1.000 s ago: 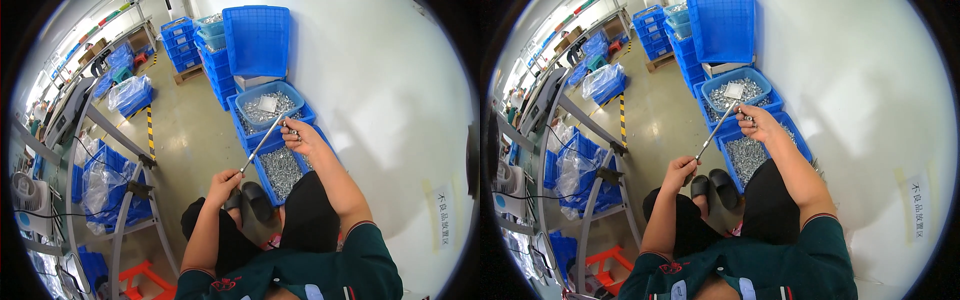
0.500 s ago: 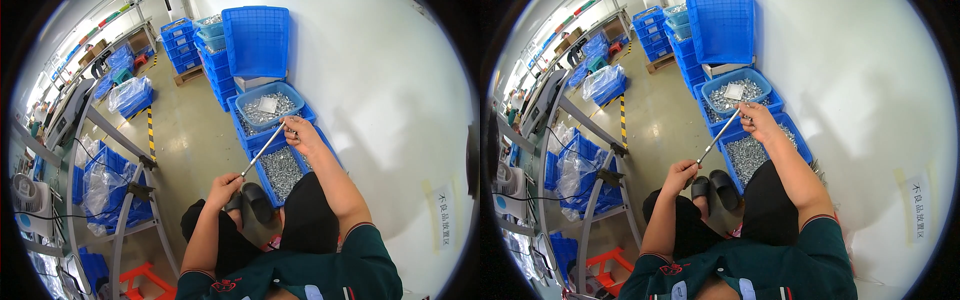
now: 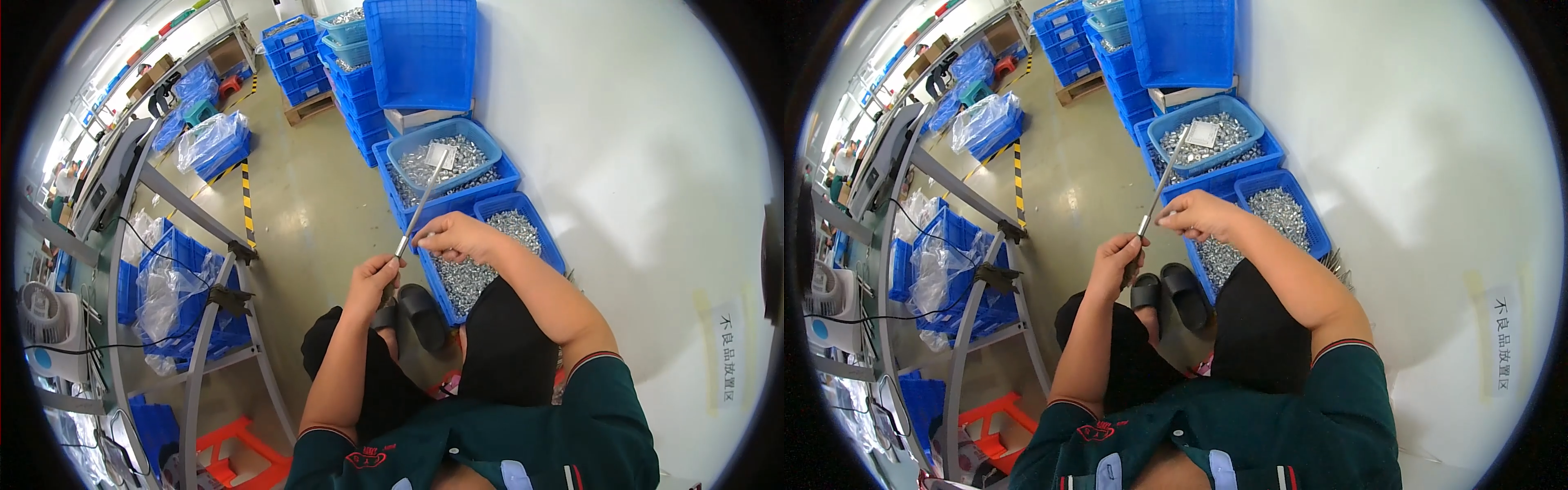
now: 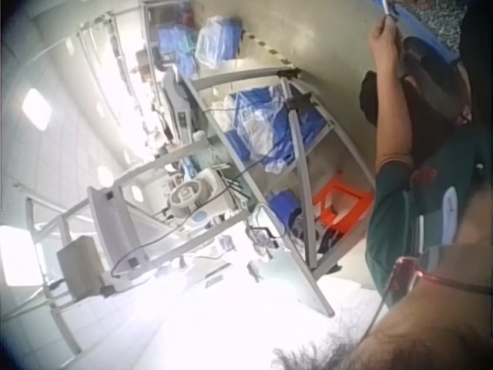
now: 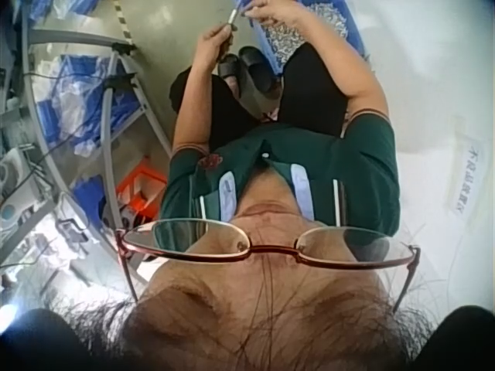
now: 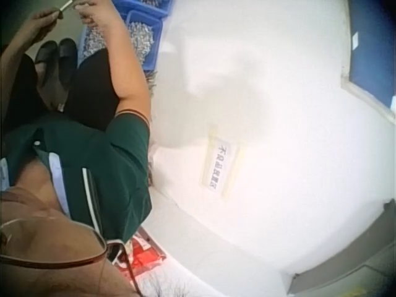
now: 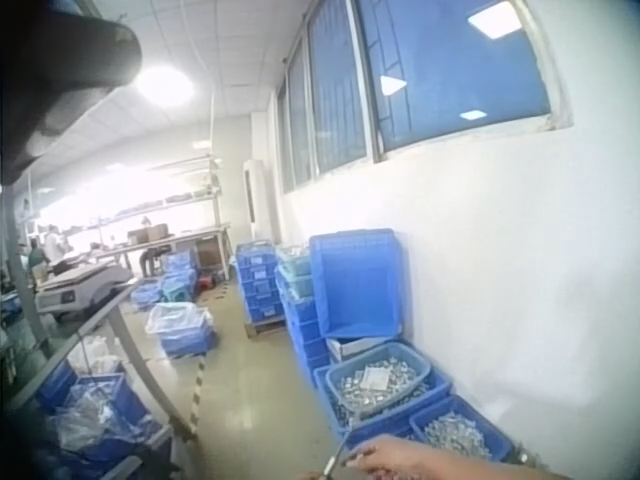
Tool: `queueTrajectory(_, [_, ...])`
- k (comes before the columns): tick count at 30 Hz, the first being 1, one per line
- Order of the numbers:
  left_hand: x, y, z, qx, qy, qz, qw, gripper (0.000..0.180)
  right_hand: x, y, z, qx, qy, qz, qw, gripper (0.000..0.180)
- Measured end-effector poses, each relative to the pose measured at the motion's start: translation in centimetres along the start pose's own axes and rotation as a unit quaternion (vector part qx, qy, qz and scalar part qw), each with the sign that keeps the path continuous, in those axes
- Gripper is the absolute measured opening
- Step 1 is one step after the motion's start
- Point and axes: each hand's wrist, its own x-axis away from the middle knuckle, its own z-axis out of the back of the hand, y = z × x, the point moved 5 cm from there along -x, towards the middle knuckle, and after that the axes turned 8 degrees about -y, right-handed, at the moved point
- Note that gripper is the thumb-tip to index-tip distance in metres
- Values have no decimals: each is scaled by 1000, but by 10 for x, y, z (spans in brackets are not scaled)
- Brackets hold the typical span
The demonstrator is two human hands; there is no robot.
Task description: Inspecting and manually fitting small metal studs onto a long metal rod in a factory setting.
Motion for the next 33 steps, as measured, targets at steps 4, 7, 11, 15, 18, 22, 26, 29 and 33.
queueTrajectory(4, [2,-1,6,-25,12,-6,1000,20,7,-1,33,-196,50,51,978,27])
queueTrajectory(7, [5,-2,9,-50,7,-7,999,19,12,-1,53,-335,47,100,936,25])
queueTrajectory(11, [8,0,6,-67,3,-6,998,19,17,-1,64,-392,34,141,909,23])
queueTrajectory(15, [11,-1,10,-80,-3,-6,997,18,19,-3,65,-416,37,166,893,20])
queueTrajectory(18, [14,0,9,-86,-11,14,996,19,19,-3,70,-437,28,179,881,20])
queueTrajectory(22, [17,1,6,-89,-18,41,995,20,19,-7,68,-438,3,194,878,20])
queueTrajectory(26, [18,2,4,-88,-26,54,994,21,20,-8,66,-426,36,185,885,19])
queueTrajectory(29, [16,-2,6,-100,-15,55,993,22,22,-14,68,-312,101,218,919,18])
queueTrajectory(33, [11,-11,10,-114,-13,46,992,21,22,-15,51,-163,147,139,966,16])
